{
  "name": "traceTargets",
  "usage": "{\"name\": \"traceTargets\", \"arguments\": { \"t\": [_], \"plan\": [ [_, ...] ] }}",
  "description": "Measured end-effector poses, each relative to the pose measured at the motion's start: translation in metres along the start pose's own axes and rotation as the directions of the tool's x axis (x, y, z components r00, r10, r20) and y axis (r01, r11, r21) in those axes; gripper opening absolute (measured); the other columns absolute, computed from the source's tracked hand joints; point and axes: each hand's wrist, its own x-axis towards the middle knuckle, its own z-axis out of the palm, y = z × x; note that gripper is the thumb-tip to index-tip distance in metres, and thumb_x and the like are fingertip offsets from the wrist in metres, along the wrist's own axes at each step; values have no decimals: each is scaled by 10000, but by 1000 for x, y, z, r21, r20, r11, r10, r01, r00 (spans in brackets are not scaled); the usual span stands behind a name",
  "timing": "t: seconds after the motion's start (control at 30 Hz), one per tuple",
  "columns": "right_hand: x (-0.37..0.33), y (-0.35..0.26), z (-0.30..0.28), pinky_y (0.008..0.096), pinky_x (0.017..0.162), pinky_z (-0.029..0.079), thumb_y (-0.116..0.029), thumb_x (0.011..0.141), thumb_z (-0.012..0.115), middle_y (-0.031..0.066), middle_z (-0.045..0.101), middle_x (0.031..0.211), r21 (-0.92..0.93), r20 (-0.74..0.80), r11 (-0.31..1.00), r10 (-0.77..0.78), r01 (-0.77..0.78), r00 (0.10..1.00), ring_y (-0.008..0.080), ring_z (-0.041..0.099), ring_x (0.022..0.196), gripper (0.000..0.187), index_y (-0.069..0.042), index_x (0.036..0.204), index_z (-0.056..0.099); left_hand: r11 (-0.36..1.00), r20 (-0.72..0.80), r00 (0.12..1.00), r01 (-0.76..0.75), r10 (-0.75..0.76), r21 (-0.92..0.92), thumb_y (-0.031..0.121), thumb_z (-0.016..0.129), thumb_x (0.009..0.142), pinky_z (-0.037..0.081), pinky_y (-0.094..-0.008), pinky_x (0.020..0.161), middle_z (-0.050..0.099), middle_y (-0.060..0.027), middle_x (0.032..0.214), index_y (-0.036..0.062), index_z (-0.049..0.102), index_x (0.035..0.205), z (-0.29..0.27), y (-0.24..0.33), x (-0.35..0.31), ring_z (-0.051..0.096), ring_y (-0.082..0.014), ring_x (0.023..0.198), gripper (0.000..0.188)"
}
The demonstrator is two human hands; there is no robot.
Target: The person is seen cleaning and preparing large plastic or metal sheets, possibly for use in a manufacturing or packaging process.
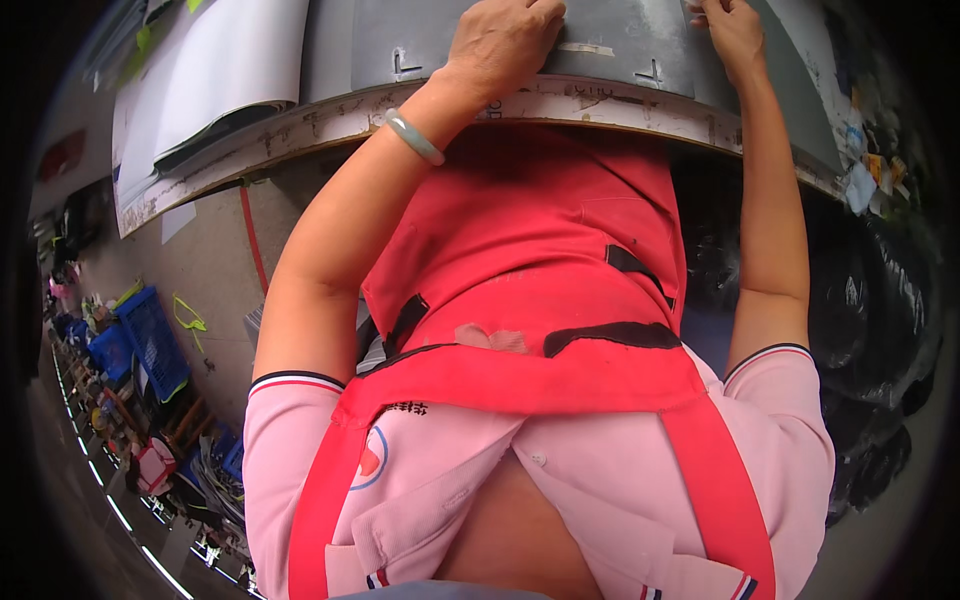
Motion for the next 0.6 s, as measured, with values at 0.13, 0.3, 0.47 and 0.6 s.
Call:
{"name": "traceTargets", "arguments": {
  "t": [0.13,0.3,0.47,0.6],
  "plan": [
    [-55,-31,-4,223,660,501,-259,1046,628,-24,644,836,285,368,958,-118,9,922,45,554,704,248,-45,1104,738,991,-2,999,-47,48,123,171,594,928,425,-475,904,592,-102,974,111,635,994,-13,-3,-6,578,-295,1045,98],
    [-97,-55,-15,224,698,505,-212,1012,663,-36,694,902,46,436,995,-100,89,894,50,571,741,198,-56,1107,741,992,81,995,47,-57,114,211,573,971,325,-696,1101,570,-163,1327,120,640,1262,-16,3,0,504,-371,1315,312],
    [-106,-60,-9,312,697,502,-231,970,703,79,672,820,0,403,970,-221,242,888,163,595,699,208,-36,1037,733,991,132,988,57,-73,125,215,564,983,310,-715,1112,564,-171,1359,119,635,1292,-14,7,2,488,-391,1344,332],
    [-104,-61,-5,346,717,504,-208,963,697,130,680,848,-42,410,898,-384,438,827,251,618,724,186,-26,992,716,990,137,987,70,-87,124,215,563,984,312,-713,1112,568,-170,1358,119,638,1289,-15,8,1,489,-388,1345,328]
  ]
}}
